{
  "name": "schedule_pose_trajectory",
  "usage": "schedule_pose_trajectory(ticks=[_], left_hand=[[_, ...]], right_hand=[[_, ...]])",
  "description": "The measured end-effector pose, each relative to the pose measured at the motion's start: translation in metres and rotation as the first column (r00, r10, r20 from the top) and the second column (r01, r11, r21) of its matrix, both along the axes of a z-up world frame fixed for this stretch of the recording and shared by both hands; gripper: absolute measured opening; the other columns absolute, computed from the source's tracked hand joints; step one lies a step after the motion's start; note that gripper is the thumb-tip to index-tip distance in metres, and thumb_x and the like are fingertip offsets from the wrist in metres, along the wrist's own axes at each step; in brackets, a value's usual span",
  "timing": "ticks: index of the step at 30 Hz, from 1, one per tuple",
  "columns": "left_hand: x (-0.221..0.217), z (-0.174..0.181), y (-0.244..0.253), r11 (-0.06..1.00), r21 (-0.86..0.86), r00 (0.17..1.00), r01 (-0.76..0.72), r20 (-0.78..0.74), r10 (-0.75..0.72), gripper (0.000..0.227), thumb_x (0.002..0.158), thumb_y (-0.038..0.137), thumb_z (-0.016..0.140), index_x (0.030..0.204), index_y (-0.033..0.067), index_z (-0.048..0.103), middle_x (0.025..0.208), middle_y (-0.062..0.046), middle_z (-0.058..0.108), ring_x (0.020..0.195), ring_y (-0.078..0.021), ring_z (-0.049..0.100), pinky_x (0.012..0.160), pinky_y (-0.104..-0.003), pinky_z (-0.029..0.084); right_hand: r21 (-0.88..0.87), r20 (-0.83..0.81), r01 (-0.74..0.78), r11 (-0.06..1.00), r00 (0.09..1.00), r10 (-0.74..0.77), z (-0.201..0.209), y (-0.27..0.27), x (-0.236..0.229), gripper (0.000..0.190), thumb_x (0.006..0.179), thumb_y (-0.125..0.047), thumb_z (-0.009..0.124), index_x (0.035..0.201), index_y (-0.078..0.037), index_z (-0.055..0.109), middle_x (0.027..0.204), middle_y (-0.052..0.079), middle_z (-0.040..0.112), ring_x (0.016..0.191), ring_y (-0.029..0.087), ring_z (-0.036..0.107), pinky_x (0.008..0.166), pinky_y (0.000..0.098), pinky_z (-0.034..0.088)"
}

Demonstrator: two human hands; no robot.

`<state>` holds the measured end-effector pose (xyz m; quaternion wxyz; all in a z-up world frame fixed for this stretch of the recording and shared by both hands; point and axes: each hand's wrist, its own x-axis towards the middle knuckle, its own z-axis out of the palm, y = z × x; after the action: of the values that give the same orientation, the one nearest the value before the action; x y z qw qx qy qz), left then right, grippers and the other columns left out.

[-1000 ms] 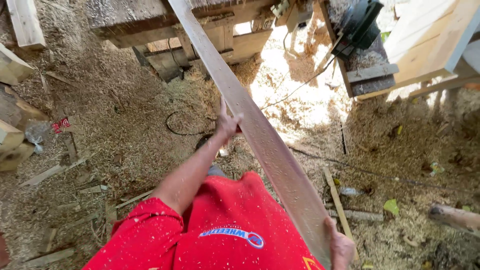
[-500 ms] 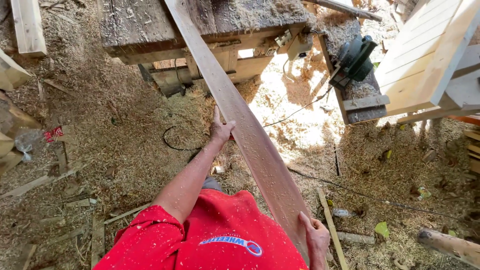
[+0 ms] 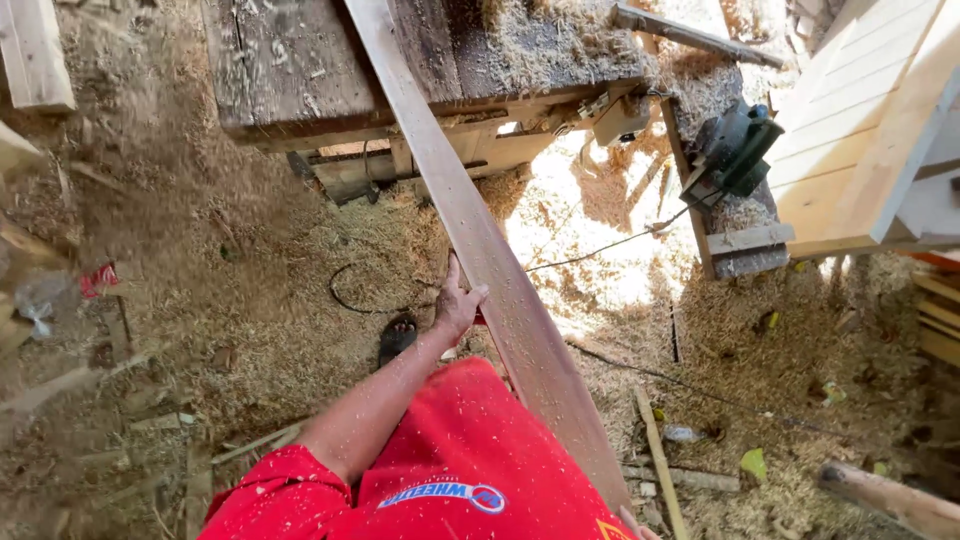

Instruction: Inspecting and moving a long wood plank in a woodworking workshop.

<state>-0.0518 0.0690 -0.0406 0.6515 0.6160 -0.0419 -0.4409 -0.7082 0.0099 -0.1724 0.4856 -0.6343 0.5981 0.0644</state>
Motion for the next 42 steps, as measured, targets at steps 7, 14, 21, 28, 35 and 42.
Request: schedule_pose_trajectory(ticks=[7, 14, 21, 28, 35, 42], left_hand=[[-0.047, 0.023, -0.041, 0.999, -0.007, 0.982, 0.036, 0.187, -0.034, 0.11, 0.082, 0.003, 0.067, 0.163, 0.0176, -0.006, 0.126, -0.016, 0.068, 0.093, -0.0232, 0.073, 0.066, -0.038, 0.067], [-0.099, 0.006, -0.056, 1.0, 0.026, 0.949, 0.011, 0.314, -0.019, 0.124, 0.081, 0.01, 0.078, 0.161, 0.0184, -0.016, 0.14, -0.022, 0.058, 0.1, -0.0255, 0.072, 0.072, -0.037, 0.067], [-0.089, -0.006, -0.059, 0.997, 0.07, 0.89, 0.039, 0.452, -0.067, 0.129, 0.08, 0.007, 0.079, 0.161, 0.0194, -0.021, 0.144, -0.027, 0.052, 0.105, -0.0297, 0.071, 0.081, -0.038, 0.064], [-0.074, -0.016, -0.067, 0.997, 0.07, 0.91, 0.043, 0.408, -0.068, 0.131, 0.08, 0.005, 0.08, 0.16, 0.0221, -0.022, 0.135, -0.022, 0.061, 0.097, -0.0248, 0.072, 0.078, -0.036, 0.065], [-0.05, 0.007, -0.063, 0.997, 0.073, 0.94, 0.021, 0.337, -0.045, 0.129, 0.078, 0.003, 0.078, 0.162, 0.0251, -0.017, 0.133, -0.021, 0.063, 0.09, -0.0245, 0.073, 0.073, -0.037, 0.065], [-0.011, 0.021, -0.061, 0.977, 0.21, 0.948, 0.033, 0.304, -0.097, 0.128, 0.079, 0.006, 0.078, 0.162, 0.0272, -0.017, 0.139, -0.023, 0.059, 0.088, -0.0231, 0.073, 0.065, -0.034, 0.066]], right_hand=[[-0.094, -0.064, 0.268, 0.959, 0.96, -0.274, -0.005, -0.048, -0.049, 0.047, 0.095, -0.034, 0.067, 0.102, 0.012, 0.075, 0.081, 0.01, 0.078, 0.068, 0.016, 0.074, 0.075, 0.0335, 0.059], [-0.051, -0.163, 0.045, 0.998, 0.985, -0.053, 0.009, -0.055, -0.092, 0.033, 0.086, -0.041, 0.07, 0.103, -0.014, 0.077, 0.061, 0.005, 0.058, 0.051, 0.012, 0.054, 0.061, 0.0364, 0.049], [-0.073, -0.3, 0.245, 0.967, 0.919, -0.255, 0.081, -0.046, -0.033, 0.055, 0.088, -0.049, 0.08, 0.085, 0.005, 0.077, 0.065, 0.009, 0.069, 0.06, 0.014, 0.06, 0.066, 0.0277, 0.05], [-0.07, -0.277, 0.084, 0.994, 0.956, -0.1, 0.096, -0.044, -0.013, 0.045, 0.084, -0.048, 0.075, 0.103, -0.007, 0.079, 0.066, 0.009, 0.073, 0.057, 0.014, 0.064, 0.065, 0.0298, 0.051], [-0.222, -0.145, 0.361, 0.906, 0.906, -0.397, 0.117, -0.018, 0.036, 0.05, 0.082, -0.044, 0.085, 0.086, 0.006, 0.084, 0.065, 0.01, 0.072, 0.062, 0.011, 0.062, 0.071, 0.0258, 0.051], [-0.132, -0.352, 0.335, 0.933, 0.864, -0.36, 0.145, 0.003, 0.088, 0.058, 0.082, -0.06, 0.083, 0.086, -0.002, 0.083, 0.063, 0.011, 0.066, 0.062, 0.016, 0.058, 0.066, 0.0347, 0.047]])
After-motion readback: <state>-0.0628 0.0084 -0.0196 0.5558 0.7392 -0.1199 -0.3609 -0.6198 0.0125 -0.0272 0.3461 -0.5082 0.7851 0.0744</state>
